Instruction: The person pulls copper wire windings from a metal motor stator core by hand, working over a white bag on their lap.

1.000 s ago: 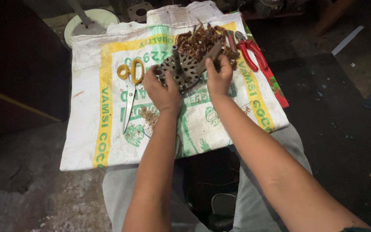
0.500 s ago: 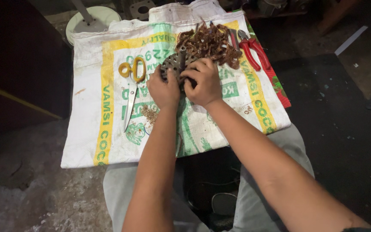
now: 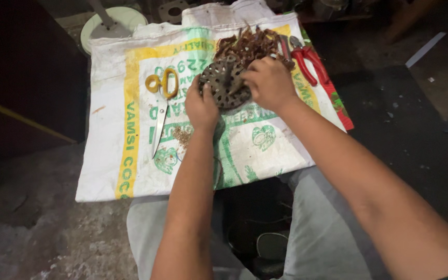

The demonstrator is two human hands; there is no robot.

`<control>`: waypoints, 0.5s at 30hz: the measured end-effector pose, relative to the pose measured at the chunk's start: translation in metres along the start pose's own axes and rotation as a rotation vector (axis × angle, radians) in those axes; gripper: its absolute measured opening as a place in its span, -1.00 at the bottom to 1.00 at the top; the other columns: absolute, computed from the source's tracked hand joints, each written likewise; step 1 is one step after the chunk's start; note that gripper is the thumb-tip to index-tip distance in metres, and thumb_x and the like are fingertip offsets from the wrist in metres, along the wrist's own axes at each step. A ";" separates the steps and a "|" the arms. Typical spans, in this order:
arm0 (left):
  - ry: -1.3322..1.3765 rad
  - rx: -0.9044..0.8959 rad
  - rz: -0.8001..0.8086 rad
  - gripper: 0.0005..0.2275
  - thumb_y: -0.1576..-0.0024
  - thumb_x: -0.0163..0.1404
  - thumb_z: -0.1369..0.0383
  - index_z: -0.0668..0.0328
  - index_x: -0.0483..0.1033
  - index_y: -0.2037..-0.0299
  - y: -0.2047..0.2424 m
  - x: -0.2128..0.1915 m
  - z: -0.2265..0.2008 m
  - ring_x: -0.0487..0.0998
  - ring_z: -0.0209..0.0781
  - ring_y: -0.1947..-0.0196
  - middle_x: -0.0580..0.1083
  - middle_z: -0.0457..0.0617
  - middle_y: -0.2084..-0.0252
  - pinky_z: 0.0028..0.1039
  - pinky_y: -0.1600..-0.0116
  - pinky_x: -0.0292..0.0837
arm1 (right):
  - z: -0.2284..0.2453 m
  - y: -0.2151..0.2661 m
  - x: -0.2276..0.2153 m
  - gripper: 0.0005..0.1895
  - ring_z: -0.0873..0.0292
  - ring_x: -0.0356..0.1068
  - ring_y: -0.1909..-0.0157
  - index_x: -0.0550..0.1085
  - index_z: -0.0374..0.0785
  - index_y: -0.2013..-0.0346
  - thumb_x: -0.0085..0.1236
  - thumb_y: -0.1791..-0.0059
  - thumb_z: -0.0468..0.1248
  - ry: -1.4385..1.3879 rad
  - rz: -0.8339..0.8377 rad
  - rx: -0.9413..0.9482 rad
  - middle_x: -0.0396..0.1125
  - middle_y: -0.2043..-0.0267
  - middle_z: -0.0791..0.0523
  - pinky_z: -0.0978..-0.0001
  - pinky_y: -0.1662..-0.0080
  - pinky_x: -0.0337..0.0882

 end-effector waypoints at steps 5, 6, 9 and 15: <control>-0.153 -0.021 0.011 -0.64 -0.26 -0.11 0.27 0.31 0.46 -0.18 -0.006 0.007 0.001 0.55 0.26 -0.03 0.55 0.27 -0.01 -0.10 -0.12 0.40 | 0.028 0.005 0.010 -0.81 0.04 0.38 0.00 0.63 -0.15 0.15 0.28 0.05 -0.25 -0.026 0.015 -0.141 0.45 0.13 0.11 0.09 -0.08 0.35; -0.202 -0.058 0.021 -0.64 -0.25 -0.12 0.25 0.30 0.46 -0.16 -0.009 0.009 0.000 0.56 0.27 0.00 0.56 0.26 0.02 -0.08 -0.09 0.41 | 0.031 0.004 0.010 -0.79 0.04 0.38 -0.01 0.62 -0.18 0.14 0.29 0.04 -0.22 -0.065 0.044 -0.197 0.44 0.13 0.11 0.09 -0.10 0.36; -0.271 -0.262 0.203 -0.64 -0.26 -0.12 0.12 0.25 0.49 -0.03 -0.011 0.011 0.004 0.55 0.31 0.06 0.57 0.27 0.13 0.00 -0.01 0.39 | 0.030 0.001 0.003 -0.84 0.04 0.38 0.02 0.66 -0.06 0.23 0.27 0.08 -0.19 0.043 0.019 -0.249 0.49 0.19 0.19 0.04 -0.08 0.33; -0.166 -0.095 0.159 -0.65 -0.30 -0.14 0.12 0.28 0.44 -0.01 -0.005 0.006 -0.007 0.55 0.36 0.10 0.56 0.30 0.16 0.02 0.04 0.39 | -0.009 0.000 -0.004 -0.83 0.05 0.40 0.01 0.65 -0.14 0.22 0.20 0.06 -0.39 0.053 0.157 -0.038 0.48 0.16 0.15 0.19 -0.09 0.41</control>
Point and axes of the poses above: each hand's wrist, its own y-axis away from the middle knuckle, its own x-axis out of the palm, z = x × y, the point moved 4 cm from there along -y, towards the middle knuckle
